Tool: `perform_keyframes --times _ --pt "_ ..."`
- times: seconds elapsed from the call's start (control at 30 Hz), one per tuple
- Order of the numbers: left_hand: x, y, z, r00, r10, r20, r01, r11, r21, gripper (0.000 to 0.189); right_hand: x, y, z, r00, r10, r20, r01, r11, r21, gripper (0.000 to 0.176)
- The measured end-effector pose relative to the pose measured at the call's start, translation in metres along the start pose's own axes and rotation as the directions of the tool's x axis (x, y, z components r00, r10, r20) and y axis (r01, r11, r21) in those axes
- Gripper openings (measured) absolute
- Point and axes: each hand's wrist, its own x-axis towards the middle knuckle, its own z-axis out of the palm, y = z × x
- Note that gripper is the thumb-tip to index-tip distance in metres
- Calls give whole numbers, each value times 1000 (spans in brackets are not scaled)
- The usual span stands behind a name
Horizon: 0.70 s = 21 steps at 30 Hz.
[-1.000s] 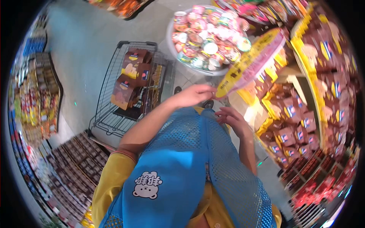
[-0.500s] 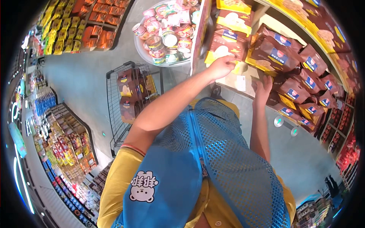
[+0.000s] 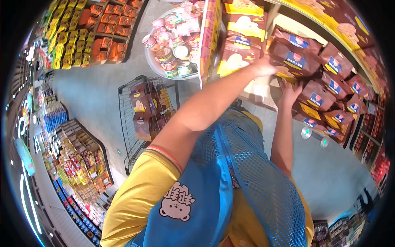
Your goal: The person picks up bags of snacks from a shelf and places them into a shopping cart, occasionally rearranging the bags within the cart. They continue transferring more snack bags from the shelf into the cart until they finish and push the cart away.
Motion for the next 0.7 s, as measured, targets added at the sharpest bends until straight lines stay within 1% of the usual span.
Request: perform_keyframes --times 0.03,0.07,0.1,0.13,0.17,0.23,0.27,0.3,0.37,0.43,0.5,0.53,0.57,0.6,0.63,0.67,0.7 --pt "4 -3 2 1000 2 2 -2 1000 16 77 1 5 -2 1000 -5 16 5 1000 21 74" --pt "20 -27 5 995 85 -43 -86 996 -3 62 8 15 -6 998 -45 47 46 998 -33 76" --pt "78 -101 8 989 72 -128 -49 983 175 73 7 12 -4 998 -26 63 29 998 -55 79" --pt "69 -92 2 992 24 -123 2 980 201 75 6 11 -1 998 -14 60 16 999 -47 79" --pt "51 -70 1 992 -26 -120 53 974 223 77 6 11 0 998 -1 58 3 999 -42 79" --pt "-4 -21 -16 999 14 40 -16 998 54 78 11 18 1 999 22 43 -19 998 -60 82" --pt "5 -37 -17 1000 17 26 -19 994 111 80 10 14 8 1000 16 18 -14 994 -107 83" --pt "24 -61 -13 1000 15 12 -17 986 165 81 19 24 6 999 -17 47 20 996 -83 84" --pt "28 -73 -13 998 -13 53 6 992 125 86 31 37 2 1000 14 6 -14 999 -40 82" --pt "29 -78 -8 999 -11 -38 17 984 176 89 29 39 3 997 -72 -29 68 990 -121 79" --pt "30 -88 -5 998 -50 -23 53 992 118 91 39 42 -7 994 -35 -105 11 977 -215 72" --pt "20 -87 -8 1000 -20 -14 21 997 79 91 23 35 5 980 -69 -186 31 979 -204 67" --pt "8 -86 -9 999 -24 -47 25 999 20 90 7 22 9 990 5 -144 -52 944 -325 59" --pt "-6 -84 -12 999 29 -21 -29 1000 -10 90 -2 21 4 999 -31 8 32 951 -308 61" --pt "-22 -82 -15 997 83 7 -82 996 -39 91 -17 17 7 986 -68 155 109 954 -278 63" --pt "-39 -78 -22 982 186 27 -187 981 47 93 -31 16 14 994 -89 63 102 964 -246 64" --pt "-59 -75 -26 958 283 55 -288 949 128 94 -66 6 29 994 -106 -31 97 972 -215 65"
